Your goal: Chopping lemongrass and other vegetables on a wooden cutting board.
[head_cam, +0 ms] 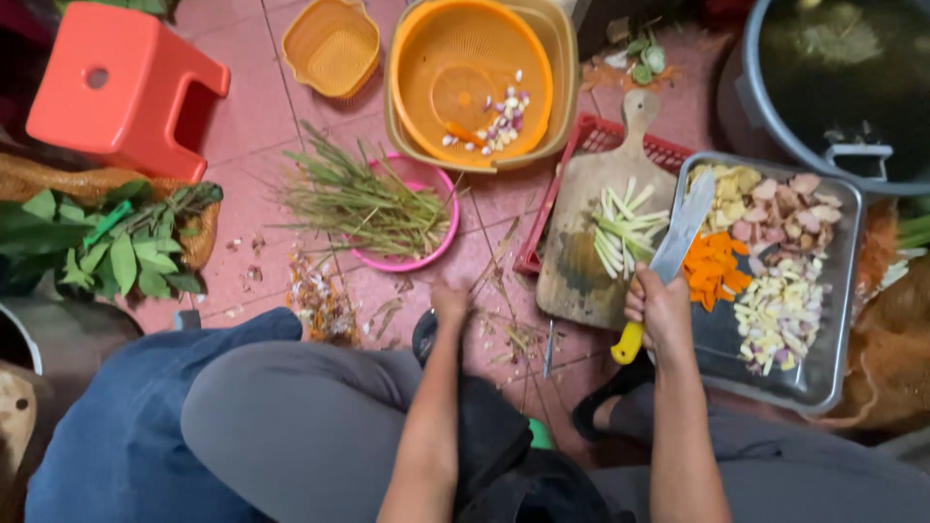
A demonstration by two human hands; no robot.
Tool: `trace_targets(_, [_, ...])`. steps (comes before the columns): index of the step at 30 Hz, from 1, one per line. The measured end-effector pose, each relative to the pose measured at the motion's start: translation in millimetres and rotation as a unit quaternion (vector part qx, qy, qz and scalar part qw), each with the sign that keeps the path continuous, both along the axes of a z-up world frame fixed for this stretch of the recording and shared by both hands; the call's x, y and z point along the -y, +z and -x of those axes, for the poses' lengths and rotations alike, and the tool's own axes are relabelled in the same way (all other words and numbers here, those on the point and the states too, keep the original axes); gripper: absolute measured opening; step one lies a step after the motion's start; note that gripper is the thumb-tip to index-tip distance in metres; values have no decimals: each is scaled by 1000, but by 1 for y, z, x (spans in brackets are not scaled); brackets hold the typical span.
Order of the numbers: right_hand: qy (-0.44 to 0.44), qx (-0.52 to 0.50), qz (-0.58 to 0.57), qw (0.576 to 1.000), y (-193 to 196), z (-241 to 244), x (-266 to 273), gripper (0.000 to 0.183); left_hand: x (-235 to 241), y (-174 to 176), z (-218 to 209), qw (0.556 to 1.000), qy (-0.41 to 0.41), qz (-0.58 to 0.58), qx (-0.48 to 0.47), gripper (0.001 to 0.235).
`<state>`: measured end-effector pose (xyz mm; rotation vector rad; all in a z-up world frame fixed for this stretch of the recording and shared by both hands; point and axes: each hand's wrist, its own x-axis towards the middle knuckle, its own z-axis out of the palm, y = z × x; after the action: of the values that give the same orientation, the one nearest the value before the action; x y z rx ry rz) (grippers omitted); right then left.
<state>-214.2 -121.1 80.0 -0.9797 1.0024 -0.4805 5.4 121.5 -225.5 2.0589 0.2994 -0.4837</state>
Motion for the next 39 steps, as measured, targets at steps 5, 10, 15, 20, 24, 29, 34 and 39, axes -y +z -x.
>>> trace_targets(5, [43,37,13,998,-9,35,-12,27,-8,12,34,734,-410,-320,436,88])
trace_targets(10, [56,-42,14,997,38,52,-58,17,3,-31,17,753,-419,-326,389,52])
trace_targets(15, [40,-75,26,996,53,54,-58,12,39,-28,39,769,-511,-340,179,33])
trace_targets(20, [-18,-20,61,998,20,22,-31,26,66,29,99,661,-669,-328,93,34])
trace_targets(24, [-32,-76,79,993,-41,-4,-20,36,65,24,150,581,-752,-269,155,29])
trace_targets(29, [114,-234,212,942,-74,-31,-19,45,55,-14,165,698,-659,-221,174,28])
trace_targets(34, [109,-86,111,984,-42,-23,-19,84,48,46,107,882,-465,-23,75,30])
trace_targets(39, [-26,-4,97,995,-29,4,-4,72,78,93,102,920,-199,262,-214,28])
